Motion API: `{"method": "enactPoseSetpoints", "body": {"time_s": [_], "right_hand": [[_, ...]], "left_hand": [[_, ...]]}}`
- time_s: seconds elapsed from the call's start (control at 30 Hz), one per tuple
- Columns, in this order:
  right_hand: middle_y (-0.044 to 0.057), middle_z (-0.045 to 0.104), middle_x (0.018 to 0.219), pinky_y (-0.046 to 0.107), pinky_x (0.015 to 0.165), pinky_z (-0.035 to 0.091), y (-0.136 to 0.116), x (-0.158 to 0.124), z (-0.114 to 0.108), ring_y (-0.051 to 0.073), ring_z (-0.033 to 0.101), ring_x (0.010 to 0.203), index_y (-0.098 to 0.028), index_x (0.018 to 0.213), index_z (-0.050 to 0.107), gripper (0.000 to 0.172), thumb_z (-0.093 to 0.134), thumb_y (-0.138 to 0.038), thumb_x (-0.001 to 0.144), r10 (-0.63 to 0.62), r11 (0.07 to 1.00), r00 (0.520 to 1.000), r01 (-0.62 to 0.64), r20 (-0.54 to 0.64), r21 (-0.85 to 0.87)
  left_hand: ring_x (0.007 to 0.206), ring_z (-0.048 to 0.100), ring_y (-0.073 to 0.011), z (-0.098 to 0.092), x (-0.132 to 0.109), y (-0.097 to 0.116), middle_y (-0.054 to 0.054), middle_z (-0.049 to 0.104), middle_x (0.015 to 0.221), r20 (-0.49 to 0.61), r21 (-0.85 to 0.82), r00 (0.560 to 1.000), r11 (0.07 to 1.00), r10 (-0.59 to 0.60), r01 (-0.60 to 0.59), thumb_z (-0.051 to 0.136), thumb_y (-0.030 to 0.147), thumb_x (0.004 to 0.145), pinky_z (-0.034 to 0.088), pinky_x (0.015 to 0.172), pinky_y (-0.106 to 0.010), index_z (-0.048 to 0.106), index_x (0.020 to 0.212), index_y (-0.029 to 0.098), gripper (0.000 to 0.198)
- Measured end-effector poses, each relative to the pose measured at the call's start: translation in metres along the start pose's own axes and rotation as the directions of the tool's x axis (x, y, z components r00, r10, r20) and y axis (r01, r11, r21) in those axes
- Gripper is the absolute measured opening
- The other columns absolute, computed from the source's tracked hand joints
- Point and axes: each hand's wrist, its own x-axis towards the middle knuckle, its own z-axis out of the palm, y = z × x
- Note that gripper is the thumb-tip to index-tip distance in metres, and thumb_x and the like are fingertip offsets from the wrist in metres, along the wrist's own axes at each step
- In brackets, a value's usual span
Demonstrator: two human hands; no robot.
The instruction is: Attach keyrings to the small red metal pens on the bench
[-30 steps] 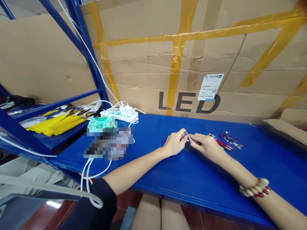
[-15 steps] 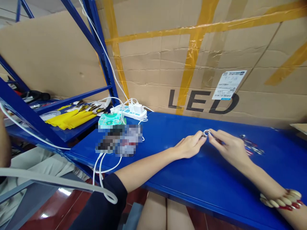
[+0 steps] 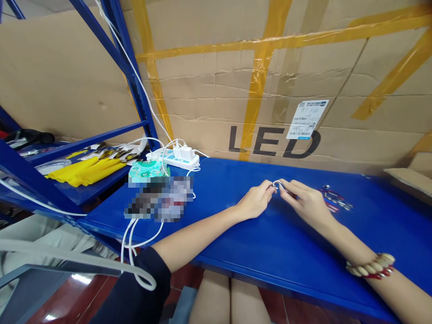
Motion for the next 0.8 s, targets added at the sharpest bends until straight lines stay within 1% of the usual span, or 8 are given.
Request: {"method": "enactPoseSetpoints", "body": {"time_s": [0.27, 0.33, 0.43, 0.5, 0.6, 0.67, 0.73, 0.8], "right_hand": [[0.002, 0.051, 0.065, 0.025, 0.055, 0.041, 0.0024, -0.0005, 0.0025, 0.013, 0.048, 0.055, -0.017, 0.099, 0.064, 0.033, 0.037, -0.035, 0.093, 0.003, 1.000, 1.000, -0.002, -0.014, 0.030], [0.003, 0.052, 0.065, 0.025, 0.057, 0.042, 0.0028, -0.0012, 0.0033, 0.013, 0.050, 0.056, -0.016, 0.099, 0.064, 0.033, 0.036, -0.034, 0.093, -0.008, 0.999, 1.000, 0.009, -0.008, 0.032], [0.003, 0.054, 0.067, 0.024, 0.057, 0.043, 0.0018, -0.0018, 0.0048, 0.013, 0.052, 0.056, -0.017, 0.097, 0.064, 0.034, 0.035, -0.034, 0.094, -0.042, 0.999, 0.998, 0.040, 0.049, 0.034], [0.004, 0.055, 0.067, 0.024, 0.056, 0.043, 0.0008, -0.0014, 0.0052, 0.014, 0.053, 0.057, -0.017, 0.097, 0.064, 0.035, 0.034, -0.033, 0.094, -0.036, 0.999, 0.996, 0.034, 0.081, 0.025], [0.004, 0.056, 0.068, 0.025, 0.058, 0.043, 0.0005, 0.0001, 0.0037, 0.014, 0.054, 0.059, -0.016, 0.097, 0.064, 0.034, 0.034, -0.032, 0.094, 0.010, 0.999, 0.998, -0.012, 0.058, 0.033], [0.004, 0.055, 0.068, 0.025, 0.060, 0.044, 0.0012, 0.0010, 0.0017, 0.015, 0.054, 0.061, -0.016, 0.098, 0.064, 0.033, 0.035, -0.030, 0.093, 0.031, 0.998, 0.999, -0.033, 0.033, 0.058], [0.004, 0.055, 0.069, 0.025, 0.061, 0.044, 0.0020, 0.0013, -0.0002, 0.015, 0.054, 0.062, -0.015, 0.098, 0.064, 0.033, 0.035, -0.031, 0.093, 0.043, 0.996, 0.999, -0.045, 0.022, 0.081], [0.004, 0.055, 0.069, 0.025, 0.061, 0.043, 0.0024, 0.0013, -0.0014, 0.014, 0.053, 0.061, -0.016, 0.099, 0.064, 0.034, 0.034, -0.032, 0.094, 0.057, 0.994, 0.998, -0.058, 0.013, 0.096]], "left_hand": [[0.059, 0.045, -0.0088, 0.0013, 0.0005, -0.0018, 0.005, 0.045, 0.062, -0.037, -0.052, 0.999, 0.998, 0.034, -0.036, 0.028, 0.028, 0.093, 0.037, 0.065, -0.022, 0.045, 0.087, 0.019, 0.021], [0.058, 0.044, -0.0087, 0.0013, 0.0019, -0.0021, 0.005, 0.044, 0.061, -0.076, -0.088, 0.997, 0.996, 0.008, -0.015, 0.027, 0.029, 0.093, 0.037, 0.065, -0.021, 0.045, 0.085, 0.019, 0.022], [0.056, 0.042, -0.0088, 0.0006, 0.0045, -0.0018, 0.005, 0.042, 0.058, -0.181, -0.177, 0.981, 0.983, -0.075, 0.043, 0.026, 0.031, 0.093, 0.036, 0.063, -0.021, 0.043, 0.082, 0.018, 0.024], [0.056, 0.041, -0.0087, -0.0003, 0.0056, -0.0015, 0.005, 0.042, 0.058, -0.211, -0.211, 0.972, 0.976, -0.107, 0.061, 0.027, 0.031, 0.093, 0.036, 0.062, -0.021, 0.043, 0.081, 0.018, 0.023], [0.058, 0.042, -0.0084, -0.0010, 0.0061, -0.0018, 0.005, 0.044, 0.059, -0.204, -0.189, 0.975, 0.981, -0.090, 0.051, 0.030, 0.029, 0.093, 0.035, 0.064, -0.021, 0.046, 0.085, 0.018, 0.021], [0.058, 0.042, -0.0082, -0.0009, 0.0062, -0.0026, 0.005, 0.044, 0.060, -0.193, -0.188, 0.977, 0.981, -0.086, 0.049, 0.030, 0.031, 0.093, 0.034, 0.062, -0.021, 0.047, 0.089, 0.018, 0.022], [0.056, 0.040, -0.0080, -0.0006, 0.0066, -0.0030, 0.006, 0.043, 0.060, -0.180, -0.228, 0.976, 0.971, -0.120, 0.077, 0.031, 0.034, 0.093, 0.033, 0.059, -0.020, 0.048, 0.094, 0.018, 0.023], [0.056, 0.040, -0.0079, -0.0004, 0.0071, -0.0025, 0.006, 0.042, 0.061, -0.182, -0.274, 0.964, 0.952, -0.193, 0.139, 0.034, 0.037, 0.092, 0.033, 0.057, -0.019, 0.049, 0.099, 0.019, 0.024]]}}
